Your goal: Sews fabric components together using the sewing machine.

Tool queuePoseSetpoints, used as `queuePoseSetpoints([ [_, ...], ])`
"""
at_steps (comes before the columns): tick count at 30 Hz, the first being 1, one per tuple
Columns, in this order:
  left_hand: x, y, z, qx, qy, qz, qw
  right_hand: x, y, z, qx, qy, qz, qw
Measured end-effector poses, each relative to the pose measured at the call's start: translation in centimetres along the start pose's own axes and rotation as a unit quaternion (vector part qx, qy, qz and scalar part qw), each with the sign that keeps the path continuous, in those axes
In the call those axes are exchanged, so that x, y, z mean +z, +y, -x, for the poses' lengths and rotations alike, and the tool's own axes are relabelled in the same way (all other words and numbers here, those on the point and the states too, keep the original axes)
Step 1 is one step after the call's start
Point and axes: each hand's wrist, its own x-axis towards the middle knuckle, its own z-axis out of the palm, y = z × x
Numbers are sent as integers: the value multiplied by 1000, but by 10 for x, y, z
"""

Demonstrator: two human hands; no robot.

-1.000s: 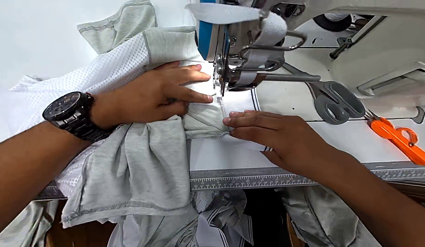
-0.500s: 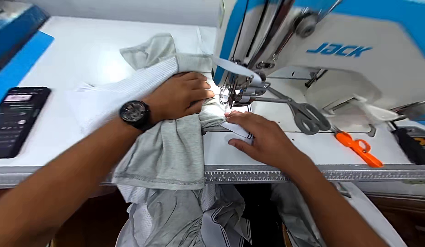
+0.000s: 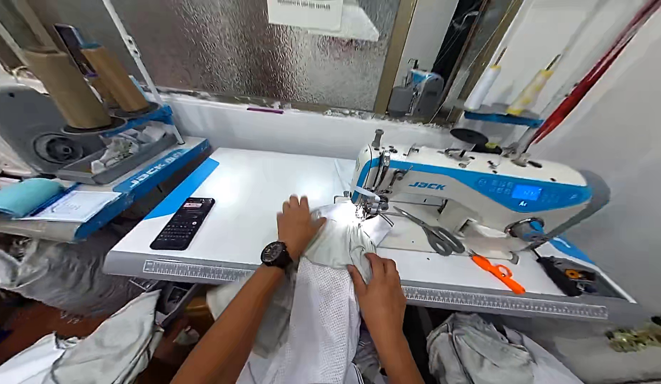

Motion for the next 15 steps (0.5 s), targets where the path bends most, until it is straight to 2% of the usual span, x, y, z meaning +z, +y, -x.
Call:
queuePoseSetpoints([
  [3,2,-45,0,10,-30,210,977,-19,19,-16,21,-109,-121,986],
  [4,-6,-50,9,-10,-48,323,945,-28,30,-20,14,-149,-185,971],
  [6,-42,-55,32,-66,-86,542,833,-60,49,-23,-23,-207,-341,917],
  [7,-69,-57,51,-73,-85,608,786,-84,53,-24,-60,-212,-418,881],
  [8,-97,-63,74,-47,-86,638,764,-110,54,-26,-109,-219,-481,842],
  [10,-153,-89,127,81,-95,619,775,-157,38,-39,-198,-237,-548,777],
  [11,-182,-105,151,187,-122,598,770,-172,20,-47,-221,-229,-571,757],
  [12,-213,-117,170,296,-169,586,736,-178,-5,-56,-227,-204,-598,741],
  [14,-263,-119,211,420,-156,568,690,-166,-75,-73,-229,-140,-657,705],
  [15,-279,-119,231,441,-144,527,712,-152,-102,-82,-264,-171,-672,670],
])
